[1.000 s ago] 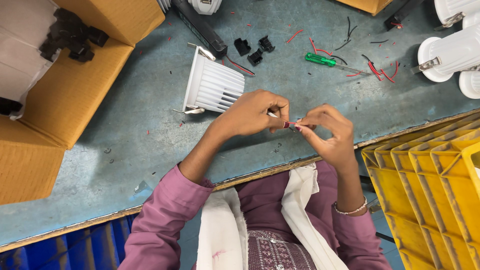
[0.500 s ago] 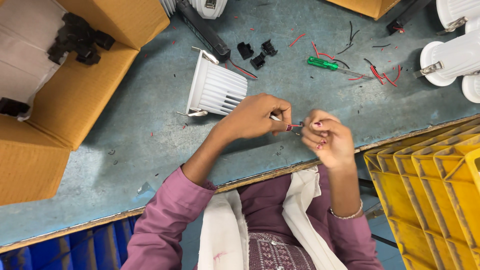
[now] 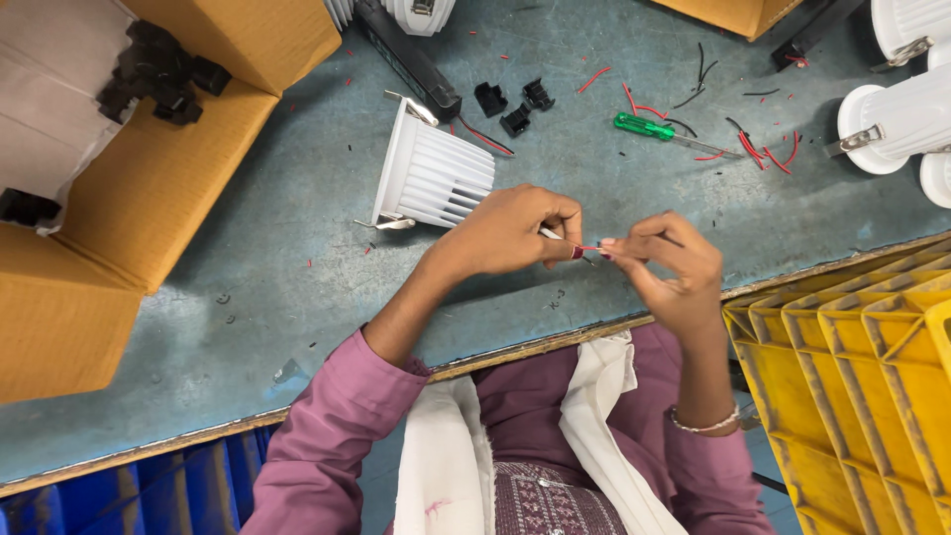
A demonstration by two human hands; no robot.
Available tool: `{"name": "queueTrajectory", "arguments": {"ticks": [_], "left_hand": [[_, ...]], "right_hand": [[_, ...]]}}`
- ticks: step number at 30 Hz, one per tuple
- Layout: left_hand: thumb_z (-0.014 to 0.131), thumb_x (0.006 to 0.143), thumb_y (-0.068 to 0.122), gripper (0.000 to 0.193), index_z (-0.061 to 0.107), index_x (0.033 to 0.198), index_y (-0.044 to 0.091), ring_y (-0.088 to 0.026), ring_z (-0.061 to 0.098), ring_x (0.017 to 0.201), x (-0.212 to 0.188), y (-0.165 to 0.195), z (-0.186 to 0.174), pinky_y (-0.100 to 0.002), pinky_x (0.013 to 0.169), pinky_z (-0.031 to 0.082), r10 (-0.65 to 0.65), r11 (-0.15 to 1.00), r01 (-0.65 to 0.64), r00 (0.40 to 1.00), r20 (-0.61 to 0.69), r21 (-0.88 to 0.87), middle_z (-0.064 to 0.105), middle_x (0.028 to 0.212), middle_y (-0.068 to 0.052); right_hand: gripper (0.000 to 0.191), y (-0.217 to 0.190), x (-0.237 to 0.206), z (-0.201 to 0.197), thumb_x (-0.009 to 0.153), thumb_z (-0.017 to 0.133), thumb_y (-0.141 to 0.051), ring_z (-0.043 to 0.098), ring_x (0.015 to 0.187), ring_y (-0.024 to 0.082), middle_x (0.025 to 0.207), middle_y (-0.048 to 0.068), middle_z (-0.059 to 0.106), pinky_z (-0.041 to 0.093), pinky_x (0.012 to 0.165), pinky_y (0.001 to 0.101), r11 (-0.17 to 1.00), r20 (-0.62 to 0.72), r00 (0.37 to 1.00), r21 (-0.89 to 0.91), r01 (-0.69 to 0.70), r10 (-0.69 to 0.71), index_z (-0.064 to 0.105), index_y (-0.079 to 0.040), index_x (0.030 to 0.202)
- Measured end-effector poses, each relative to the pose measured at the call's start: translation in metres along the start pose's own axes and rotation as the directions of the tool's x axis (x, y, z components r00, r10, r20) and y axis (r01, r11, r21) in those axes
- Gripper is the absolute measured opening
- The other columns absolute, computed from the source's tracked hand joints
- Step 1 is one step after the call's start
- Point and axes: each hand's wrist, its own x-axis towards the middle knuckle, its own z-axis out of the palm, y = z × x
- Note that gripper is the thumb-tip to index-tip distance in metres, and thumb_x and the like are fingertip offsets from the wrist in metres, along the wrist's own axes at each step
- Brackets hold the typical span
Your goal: The person assembles LED light fixtures by connecting wires to power drivers and securing them with a screwdriver. They handle multiple light housings and drivers, placing completed units into a yellow crate.
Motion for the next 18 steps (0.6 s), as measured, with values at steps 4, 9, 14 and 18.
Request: {"name": "queueTrajectory", "arguments": {"ticks": [4,9,14,18], "left_hand": [[0.071,0.082,0.022,0.014,0.067,0.083,0.008,-0.014,0.072,0.064,0.002,-0.006,0.002,-0.031,0.062,0.051,0.044,0.999,-0.044,0.998,-0.035,-0.012,0.074,0.071,-0.002],[0.072,0.084,0.023,0.016,0.067,0.091,0.01,-0.02,0.071,0.069,0.005,-0.01,0.005,-0.034,0.063,0.052,0.157,0.987,-0.155,0.977,-0.142,0.031,0.075,0.078,-0.005],[0.07,0.084,0.026,0.017,0.068,0.094,0.013,-0.023,0.073,0.071,0.007,-0.015,0.008,-0.035,0.064,0.054,0.133,0.991,-0.127,0.973,-0.188,0.042,0.076,0.082,-0.005],[0.068,0.086,0.028,0.017,0.067,0.096,0.014,-0.024,0.073,0.075,0.01,-0.021,0.007,-0.037,0.067,0.055,0.187,0.982,-0.177,0.965,-0.181,0.07,0.076,0.085,-0.005]], "right_hand": [[0.009,0.028,0.013,-0.023,0.09,0.078,0.005,0.065,0.08,0.013,0.091,0.007,0.069,0.05,0.075,0.026,0.998,-0.023,0.999,0.051,0.028,-0.026,0.073,0.001,0.096],[0.016,0.109,0.094,-0.032,0.109,0.073,-0.008,0.063,0.086,0.016,0.093,0.009,0.067,0.05,0.081,0.0277,0.995,0.004,0.997,0.068,-0.071,0.071,0.071,0.003,0.098],[0.032,0.17,0.194,0.008,0.103,0.079,-0.017,0.063,0.111,0.028,0.122,0.017,0.063,0.051,0.091,0.0382,0.983,0.023,0.997,-0.166,0.08,-0.077,0.066,-0.001,0.127],[0.054,0.177,0.269,0.05,0.098,0.082,-0.015,0.053,0.131,0.039,0.143,0.02,0.053,0.048,0.111,0.0487,0.863,-0.035,0.936,-0.402,0.307,-0.35,0.053,-0.004,0.141]]}}
